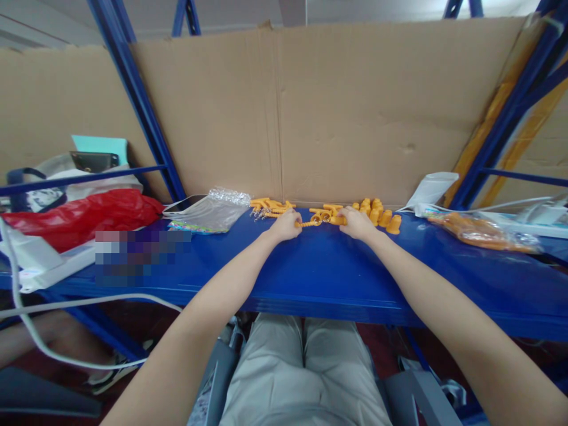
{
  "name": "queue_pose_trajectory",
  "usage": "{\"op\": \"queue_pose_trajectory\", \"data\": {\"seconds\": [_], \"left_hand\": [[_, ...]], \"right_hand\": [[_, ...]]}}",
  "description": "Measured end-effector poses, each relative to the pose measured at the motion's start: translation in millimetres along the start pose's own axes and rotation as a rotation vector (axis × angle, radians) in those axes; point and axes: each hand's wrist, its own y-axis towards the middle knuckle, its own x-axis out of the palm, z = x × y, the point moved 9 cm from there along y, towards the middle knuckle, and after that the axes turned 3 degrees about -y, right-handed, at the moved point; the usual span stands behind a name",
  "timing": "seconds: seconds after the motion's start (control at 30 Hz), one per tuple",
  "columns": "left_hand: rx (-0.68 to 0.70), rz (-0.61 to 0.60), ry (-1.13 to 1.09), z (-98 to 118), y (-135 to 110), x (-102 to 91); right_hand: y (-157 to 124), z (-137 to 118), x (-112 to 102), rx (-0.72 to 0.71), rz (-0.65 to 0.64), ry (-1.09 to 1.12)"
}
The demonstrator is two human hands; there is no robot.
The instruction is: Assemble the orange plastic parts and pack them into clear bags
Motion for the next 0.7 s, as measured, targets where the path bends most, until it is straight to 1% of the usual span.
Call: {"op": "queue_pose_trajectory", "data": {"seconds": [0.07, 0.17, 0.3, 0.37, 0.47, 0.53, 0.7], "left_hand": [[0.003, 0.002, 0.004, 1, 0, 0.2], [0.014, -0.002, 0.009, 2, 0, 1.6], [0.011, -0.009, 0.023, 5, 0, 1.7], [-0.011, -0.023, 0.031, 5, -1, 1.4], [-0.06, -0.072, 0.027, 3, -2, 3.5], [-0.073, -0.082, 0.027, 2, -3, 4.3], [-0.017, -0.003, 0.034, 4, -3, 0.1]], "right_hand": [[0, -1, 1, -0.028, 0.008, 0.0], [2, -8, 4, -0.128, 0.045, 0.034], [6, -21, 10, -0.294, 0.106, 0.161], [7, -25, 13, -0.339, 0.138, 0.213], [7, -26, 14, -0.369, 0.171, 0.27], [6, -26, 14, -0.384, 0.181, 0.3], [6, -23, 11, -0.383, 0.197, 0.383]]}}
